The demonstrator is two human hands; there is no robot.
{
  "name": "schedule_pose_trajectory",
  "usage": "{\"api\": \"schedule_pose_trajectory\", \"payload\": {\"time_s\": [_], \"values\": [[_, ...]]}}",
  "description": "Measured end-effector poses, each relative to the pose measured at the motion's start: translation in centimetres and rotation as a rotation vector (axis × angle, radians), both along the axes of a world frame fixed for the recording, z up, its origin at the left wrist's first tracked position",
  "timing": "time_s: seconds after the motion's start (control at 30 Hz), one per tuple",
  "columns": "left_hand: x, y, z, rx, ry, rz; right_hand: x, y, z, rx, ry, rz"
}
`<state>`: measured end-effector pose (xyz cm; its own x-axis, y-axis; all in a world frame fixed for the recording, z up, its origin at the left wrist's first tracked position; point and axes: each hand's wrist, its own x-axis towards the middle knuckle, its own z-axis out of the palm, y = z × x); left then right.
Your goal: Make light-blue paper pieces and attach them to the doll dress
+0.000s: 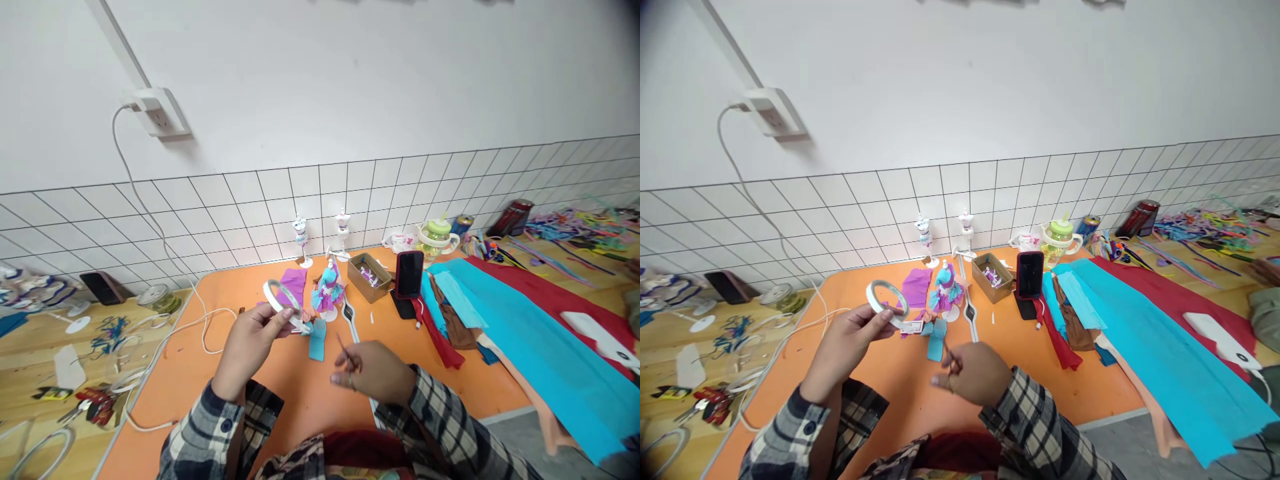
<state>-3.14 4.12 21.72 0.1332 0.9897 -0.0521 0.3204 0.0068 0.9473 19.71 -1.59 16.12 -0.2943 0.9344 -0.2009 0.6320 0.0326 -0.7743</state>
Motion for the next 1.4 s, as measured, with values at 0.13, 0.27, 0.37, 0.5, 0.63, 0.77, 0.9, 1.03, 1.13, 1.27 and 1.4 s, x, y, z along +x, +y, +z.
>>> {"api": "schedule_pose_trajectory", "payload": {"time_s": [0.13,0.27,0.37,0.5,0.63,0.77,0.9,1.03,1.13,1.27,1.4], "values": [[0.7,-0.5,0.5,-0.1,-0.109,-0.106,0.2,2.0,1.6,0.229,0.262,-0.211],[1.5,-0.7,0.5,-0.136,-0.141,-0.124,-1.2,3.3,2.1,0.13,0.561,-0.147],[1.8,-0.7,0.3,-0.158,-0.134,-0.137,-2.5,3.7,1.4,0.039,0.708,-0.153],[1.8,-0.7,0.0,-0.186,-0.115,-0.109,-3.7,4.0,0.7,0.03,0.721,-0.171],[1.6,-0.8,-0.2,-0.241,-0.188,-0.115,-4.0,4.3,0.5,0.006,0.727,-0.179],[1.4,-0.7,-0.3,-0.273,-0.341,-0.259,-3.8,4.4,0.3,0.015,0.732,-0.212],[1.8,-0.7,-0.5,-0.29,-0.382,-0.246,-3.8,4.2,0.2,0.019,0.729,-0.24],[2.6,-0.9,-0.8,-0.273,-0.373,-0.167,-3.9,3.9,0.1,0.067,0.689,-0.26],[2.7,-1.0,-1.2,-0.287,-0.416,-0.195,-3.7,3.7,0.1,0.121,0.608,-0.281],[2.5,-0.9,-1.5,-0.265,-0.425,-0.187,-3.2,3.5,0.2,0.189,0.506,-0.327],[2.6,-0.8,-1.6,-0.243,-0.437,-0.152,-3.3,3.3,0.3,0.236,0.481,-0.347]]}}
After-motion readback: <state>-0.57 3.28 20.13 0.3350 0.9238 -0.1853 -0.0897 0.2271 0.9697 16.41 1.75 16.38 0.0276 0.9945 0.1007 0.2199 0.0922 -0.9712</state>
